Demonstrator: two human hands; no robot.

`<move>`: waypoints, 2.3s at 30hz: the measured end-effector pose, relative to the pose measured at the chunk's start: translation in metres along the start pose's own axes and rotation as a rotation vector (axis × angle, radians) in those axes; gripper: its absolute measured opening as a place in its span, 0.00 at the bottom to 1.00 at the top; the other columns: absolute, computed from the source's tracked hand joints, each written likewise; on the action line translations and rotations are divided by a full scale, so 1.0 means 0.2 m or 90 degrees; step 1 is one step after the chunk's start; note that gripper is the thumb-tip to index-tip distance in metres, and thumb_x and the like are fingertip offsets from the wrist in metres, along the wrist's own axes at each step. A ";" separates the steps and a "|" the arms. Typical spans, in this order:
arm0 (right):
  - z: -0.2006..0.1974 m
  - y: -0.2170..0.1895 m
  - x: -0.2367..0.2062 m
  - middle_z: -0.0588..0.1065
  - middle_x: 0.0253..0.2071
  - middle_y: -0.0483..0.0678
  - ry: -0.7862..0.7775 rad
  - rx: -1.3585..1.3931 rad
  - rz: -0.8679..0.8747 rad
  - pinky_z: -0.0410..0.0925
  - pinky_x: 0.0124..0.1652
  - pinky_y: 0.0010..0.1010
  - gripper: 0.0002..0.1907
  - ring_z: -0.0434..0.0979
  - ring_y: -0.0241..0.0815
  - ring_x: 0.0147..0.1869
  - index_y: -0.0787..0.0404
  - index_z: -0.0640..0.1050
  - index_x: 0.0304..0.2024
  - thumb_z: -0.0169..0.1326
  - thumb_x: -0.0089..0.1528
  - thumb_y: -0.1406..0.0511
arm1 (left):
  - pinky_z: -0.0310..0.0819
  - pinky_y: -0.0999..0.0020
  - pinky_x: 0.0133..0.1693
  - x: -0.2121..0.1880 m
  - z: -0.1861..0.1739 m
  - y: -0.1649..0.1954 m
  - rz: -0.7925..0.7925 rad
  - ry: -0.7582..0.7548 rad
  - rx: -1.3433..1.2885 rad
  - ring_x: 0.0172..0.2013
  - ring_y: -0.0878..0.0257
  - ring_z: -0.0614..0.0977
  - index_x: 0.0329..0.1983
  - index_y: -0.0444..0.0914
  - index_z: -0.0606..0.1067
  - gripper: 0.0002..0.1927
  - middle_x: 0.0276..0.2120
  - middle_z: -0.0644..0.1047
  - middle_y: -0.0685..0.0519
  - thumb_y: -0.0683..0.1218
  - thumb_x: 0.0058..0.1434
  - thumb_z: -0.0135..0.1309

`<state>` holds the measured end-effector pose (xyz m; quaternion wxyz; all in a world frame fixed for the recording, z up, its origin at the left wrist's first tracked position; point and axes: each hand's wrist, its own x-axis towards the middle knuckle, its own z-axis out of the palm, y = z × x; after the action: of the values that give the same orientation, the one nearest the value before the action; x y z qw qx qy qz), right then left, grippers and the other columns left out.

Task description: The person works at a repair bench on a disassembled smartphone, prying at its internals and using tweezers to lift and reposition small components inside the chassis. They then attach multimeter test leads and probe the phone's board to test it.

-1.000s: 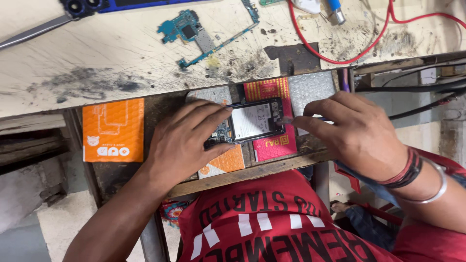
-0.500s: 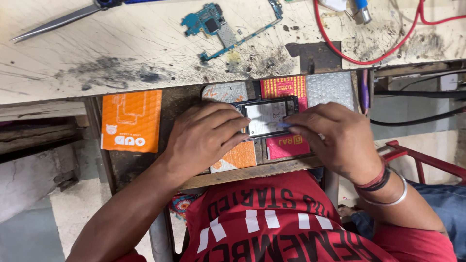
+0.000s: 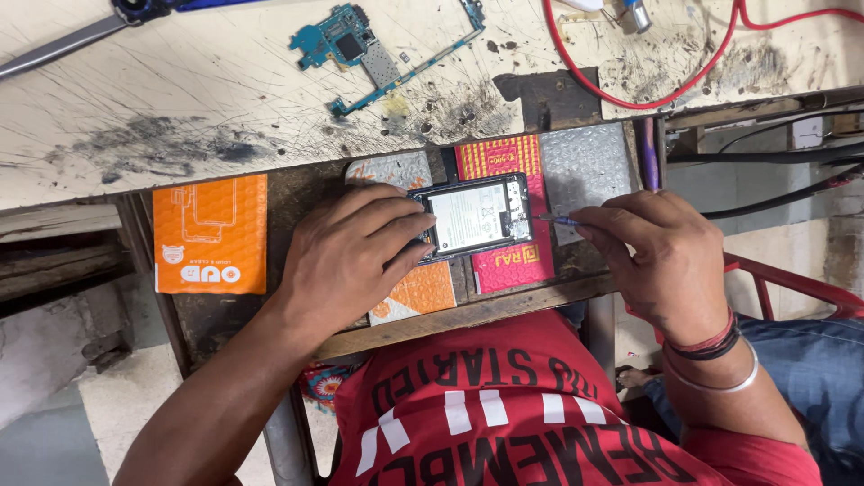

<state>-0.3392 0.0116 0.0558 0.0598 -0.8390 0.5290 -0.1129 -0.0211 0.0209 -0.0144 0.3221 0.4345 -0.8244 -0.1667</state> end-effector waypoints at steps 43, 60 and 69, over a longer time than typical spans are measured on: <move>-0.03 -0.07 -0.01 0.78 0.34 0.42 0.004 -0.042 -0.030 0.69 0.35 0.36 0.11 0.75 0.44 0.35 0.50 0.87 0.42 0.68 0.58 0.67 | 0.77 0.62 0.54 0.00 -0.01 0.00 -0.058 -0.023 0.053 0.54 0.59 0.80 0.43 0.42 0.84 0.14 0.49 0.82 0.55 0.37 0.55 0.58; -0.12 -0.19 0.16 0.72 0.31 0.46 -0.056 -0.247 -0.373 0.71 0.35 0.31 0.15 0.71 0.41 0.33 0.57 0.83 0.38 0.53 0.50 0.67 | 0.76 0.62 0.52 0.02 -0.02 0.00 -0.054 -0.024 0.040 0.52 0.59 0.81 0.42 0.43 0.84 0.12 0.48 0.82 0.55 0.39 0.55 0.60; -0.12 -0.18 0.26 0.69 0.26 0.40 -0.128 -0.412 -0.557 0.68 0.27 0.24 0.04 0.71 0.36 0.31 0.56 0.76 0.27 0.55 0.49 0.64 | 0.78 0.64 0.50 0.00 -0.01 0.00 -0.077 -0.042 0.042 0.53 0.59 0.81 0.43 0.44 0.84 0.13 0.50 0.81 0.56 0.40 0.56 0.58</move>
<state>-0.2919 -0.0199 0.0931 -0.2038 -0.9626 0.1303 0.1218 -0.0206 0.0210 -0.0124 0.2696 0.4881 -0.8118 -0.1731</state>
